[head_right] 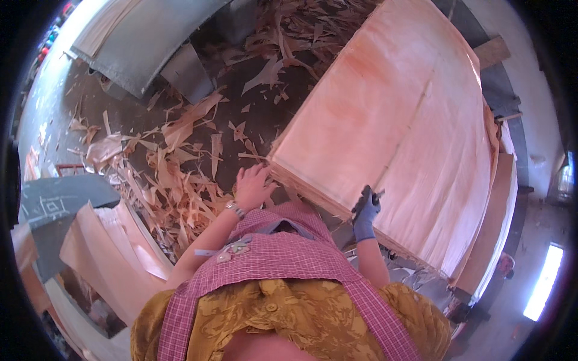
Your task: The person peels layers of wood veneer from a stack, places a smaller piece on top, and trims it using a hand-held blade before moving to another stack.
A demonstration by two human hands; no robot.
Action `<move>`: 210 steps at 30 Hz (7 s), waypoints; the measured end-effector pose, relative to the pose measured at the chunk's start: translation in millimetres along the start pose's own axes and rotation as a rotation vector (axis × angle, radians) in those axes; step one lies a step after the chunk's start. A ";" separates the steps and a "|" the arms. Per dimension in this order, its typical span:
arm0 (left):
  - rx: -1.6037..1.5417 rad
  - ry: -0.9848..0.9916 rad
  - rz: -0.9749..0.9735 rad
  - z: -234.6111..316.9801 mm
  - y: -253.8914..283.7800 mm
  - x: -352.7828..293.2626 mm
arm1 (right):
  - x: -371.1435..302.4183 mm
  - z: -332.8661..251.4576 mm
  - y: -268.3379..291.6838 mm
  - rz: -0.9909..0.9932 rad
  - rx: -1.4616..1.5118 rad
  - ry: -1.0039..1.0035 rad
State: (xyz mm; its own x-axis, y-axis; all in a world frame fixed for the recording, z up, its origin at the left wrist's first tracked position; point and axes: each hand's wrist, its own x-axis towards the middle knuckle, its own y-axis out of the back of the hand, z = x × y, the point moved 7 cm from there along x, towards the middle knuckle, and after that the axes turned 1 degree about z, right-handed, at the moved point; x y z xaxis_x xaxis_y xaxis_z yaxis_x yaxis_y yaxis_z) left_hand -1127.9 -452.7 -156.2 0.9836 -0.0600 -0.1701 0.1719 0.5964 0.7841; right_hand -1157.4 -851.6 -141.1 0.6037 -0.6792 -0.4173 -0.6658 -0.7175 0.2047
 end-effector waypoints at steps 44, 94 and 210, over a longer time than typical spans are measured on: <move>-0.542 -0.117 -0.298 -764.9 740.8 314.7 | -506.0 -13.8 -1049.7 -0.175 0.059 0.039; -1.015 0.159 -0.641 -848.2 878.6 546.8 | -444.3 -152.3 -1542.0 -0.923 0.406 -0.392; 0.055 -0.308 0.180 -644.3 774.8 962.4 | -71.0 -357.9 -1547.9 -0.659 -0.218 0.035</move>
State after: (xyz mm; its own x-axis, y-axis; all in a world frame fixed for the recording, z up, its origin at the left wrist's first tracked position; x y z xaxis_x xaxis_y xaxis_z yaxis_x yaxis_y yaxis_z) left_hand -83.0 467.4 -97.0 0.9673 -0.2007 0.1549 -0.0114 0.5759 0.8174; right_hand -12.8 252.1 -111.5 0.8678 -0.0936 -0.4880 -0.0547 -0.9941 0.0934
